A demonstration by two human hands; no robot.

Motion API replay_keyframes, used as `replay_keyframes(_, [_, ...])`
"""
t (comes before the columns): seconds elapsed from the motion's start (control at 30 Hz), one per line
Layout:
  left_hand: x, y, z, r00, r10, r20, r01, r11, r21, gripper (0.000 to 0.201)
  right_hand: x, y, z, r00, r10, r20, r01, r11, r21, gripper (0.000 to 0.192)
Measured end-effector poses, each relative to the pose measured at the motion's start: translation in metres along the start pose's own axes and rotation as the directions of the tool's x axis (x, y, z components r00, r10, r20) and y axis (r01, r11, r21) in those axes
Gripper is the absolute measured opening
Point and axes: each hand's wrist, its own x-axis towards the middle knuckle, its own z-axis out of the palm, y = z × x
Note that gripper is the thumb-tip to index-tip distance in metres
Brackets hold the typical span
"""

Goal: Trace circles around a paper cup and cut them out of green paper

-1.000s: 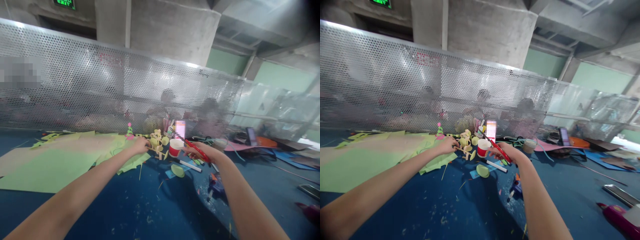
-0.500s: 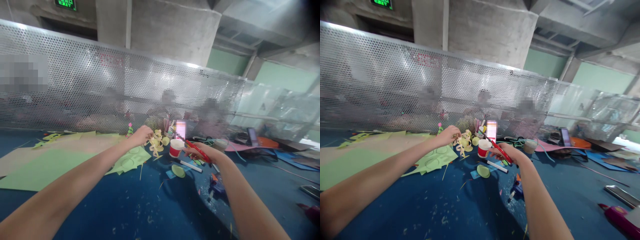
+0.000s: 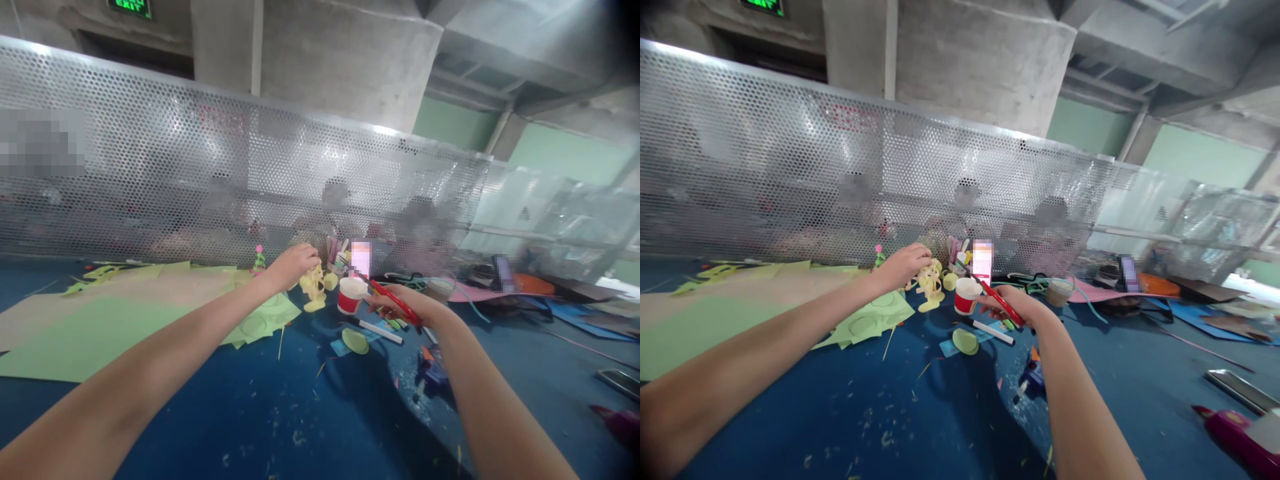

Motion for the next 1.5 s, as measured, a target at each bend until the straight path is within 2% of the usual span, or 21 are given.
replay_keyframes(0.17, [-0.001,-0.006,-0.002,0.998,0.055,-0.019,-0.054,0.997,0.056,0.022,0.001,0.002,-0.001,0.999,0.026,0.020,-0.027,0.999,0.030,0.032])
replay_keyframes(0.27, [-0.007,-0.002,0.002,0.997,0.079,0.004,-0.079,0.995,0.067,0.022,0.002,0.002,0.000,0.999,0.033,0.014,-0.034,0.999,0.040,0.032])
replay_keyframes(0.47, [-0.010,0.012,0.005,0.996,0.076,0.036,-0.077,0.997,0.021,0.019,0.001,0.000,0.001,0.999,0.046,0.006,-0.046,0.998,0.052,0.033])
replay_keyframes(0.63, [-0.005,0.005,0.006,0.995,0.080,0.053,-0.079,0.997,-0.019,0.029,-0.001,0.001,0.001,0.998,0.054,0.011,-0.054,0.997,0.055,0.033])
replay_keyframes(0.73, [-0.008,-0.003,0.015,1.000,-0.001,-0.004,0.000,0.994,-0.108,0.043,-0.001,0.002,0.000,0.999,0.050,0.014,-0.051,0.997,0.055,0.033])
replay_keyframes(0.87, [-0.013,-0.011,0.026,0.993,-0.109,-0.053,0.096,0.976,-0.198,0.045,0.001,0.002,0.000,0.999,0.045,0.013,-0.046,0.998,0.050,0.033])
replay_keyframes(1.03, [-0.019,-0.009,0.021,0.978,-0.203,-0.041,0.187,0.951,-0.248,0.049,0.000,0.000,0.000,0.999,0.042,0.017,-0.043,0.998,0.048,0.031])
replay_keyframes(1.13, [-0.024,-0.007,0.017,0.961,-0.276,0.006,0.268,0.927,-0.261,0.049,-0.001,0.000,0.000,0.999,0.048,0.016,-0.048,0.998,0.051,0.032])
replay_keyframes(1.3, [-0.032,-0.010,0.022,0.909,-0.388,0.151,0.413,0.884,-0.217,0.027,0.000,0.001,0.000,0.999,0.052,0.014,-0.053,0.997,0.053,0.032])
replay_keyframes(1.4, [-0.036,-0.009,0.028,0.859,-0.431,0.277,0.485,0.858,-0.170,0.032,0.002,0.001,0.001,0.998,0.055,0.013,-0.056,0.997,0.054,0.031])
replay_keyframes(1.5, [-0.036,-0.001,0.033,0.820,-0.468,0.328,0.526,0.843,-0.113,0.033,0.002,0.002,0.001,0.998,0.051,0.019,-0.052,0.997,0.056,0.031])
